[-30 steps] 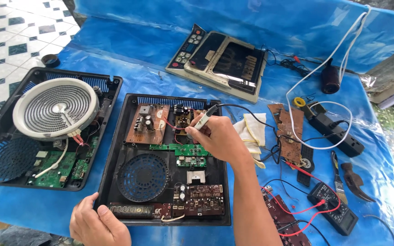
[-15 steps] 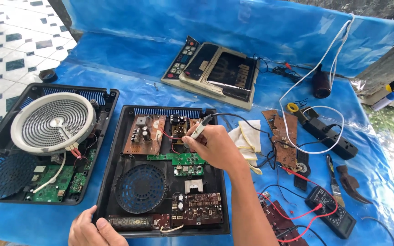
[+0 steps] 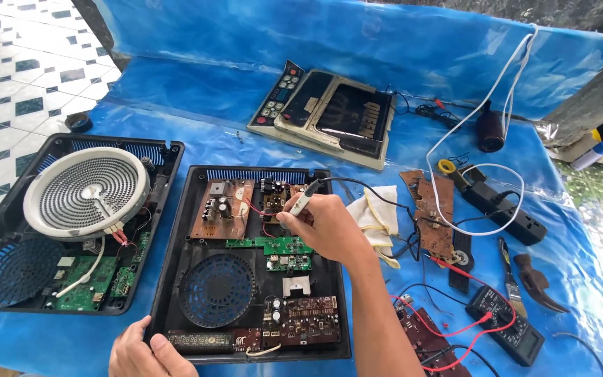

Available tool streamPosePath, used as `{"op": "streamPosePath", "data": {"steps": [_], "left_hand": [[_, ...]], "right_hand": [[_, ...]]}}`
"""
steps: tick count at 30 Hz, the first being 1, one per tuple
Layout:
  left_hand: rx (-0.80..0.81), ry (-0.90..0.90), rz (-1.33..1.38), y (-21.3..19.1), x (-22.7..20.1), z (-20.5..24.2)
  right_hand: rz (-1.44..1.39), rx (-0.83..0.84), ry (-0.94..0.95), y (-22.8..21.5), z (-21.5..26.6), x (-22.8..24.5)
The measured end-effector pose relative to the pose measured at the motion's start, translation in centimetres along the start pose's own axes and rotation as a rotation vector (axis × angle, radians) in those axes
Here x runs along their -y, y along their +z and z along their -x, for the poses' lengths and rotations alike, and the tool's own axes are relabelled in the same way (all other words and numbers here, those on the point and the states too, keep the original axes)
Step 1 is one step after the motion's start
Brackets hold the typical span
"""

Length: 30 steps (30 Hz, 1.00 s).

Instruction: Soldering components on the main board of an induction cooker during a repair process.

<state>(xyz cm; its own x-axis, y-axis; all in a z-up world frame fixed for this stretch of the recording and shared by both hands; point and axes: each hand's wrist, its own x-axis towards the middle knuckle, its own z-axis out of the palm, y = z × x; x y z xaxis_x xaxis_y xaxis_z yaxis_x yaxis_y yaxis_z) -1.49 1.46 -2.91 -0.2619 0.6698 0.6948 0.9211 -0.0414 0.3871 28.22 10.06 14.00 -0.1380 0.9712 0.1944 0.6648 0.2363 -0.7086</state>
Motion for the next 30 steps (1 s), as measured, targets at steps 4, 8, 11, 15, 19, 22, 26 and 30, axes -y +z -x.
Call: {"op": "streamPosePath", "data": {"steps": [4, 8, 11, 15, 19, 22, 26, 30], "left_hand": [[-0.024, 0.019, 0.026, 0.8, 0.9, 0.4], [0.020, -0.003, 0.007, 0.6, 0.8, 0.3], [0.011, 0.013, 0.004, 0.8, 1.0, 0.5], [-0.002, 0.014, 0.003, 0.8, 0.9, 0.6], [-0.004, 0.015, 0.057, 1.4, 1.5, 0.6], [-0.013, 0.022, 0.026, 1.3, 1.4, 0.7], [0.020, 0.001, 0.008, 1.6, 1.8, 1.0], [0.005, 0.020, 0.025, 1.1, 1.6, 0.8]], "right_hand": [[0.050, 0.009, 0.008, 0.1, 0.1, -0.1], [0.031, 0.011, 0.011, 0.0, 0.1, 0.1], [-0.011, -0.005, 0.044, 0.0, 0.2, 0.3], [-0.054, -0.007, 0.062, -0.1, 0.2, 0.4], [-0.092, -0.025, 0.086, 0.0, 0.1, 0.2], [-0.082, -0.012, 0.092, -0.1, 0.0, 0.3], [-0.062, -0.002, 0.069, -0.3, -0.1, 0.7], [-0.072, -0.012, 0.073, -0.1, -0.1, 0.3]]}}
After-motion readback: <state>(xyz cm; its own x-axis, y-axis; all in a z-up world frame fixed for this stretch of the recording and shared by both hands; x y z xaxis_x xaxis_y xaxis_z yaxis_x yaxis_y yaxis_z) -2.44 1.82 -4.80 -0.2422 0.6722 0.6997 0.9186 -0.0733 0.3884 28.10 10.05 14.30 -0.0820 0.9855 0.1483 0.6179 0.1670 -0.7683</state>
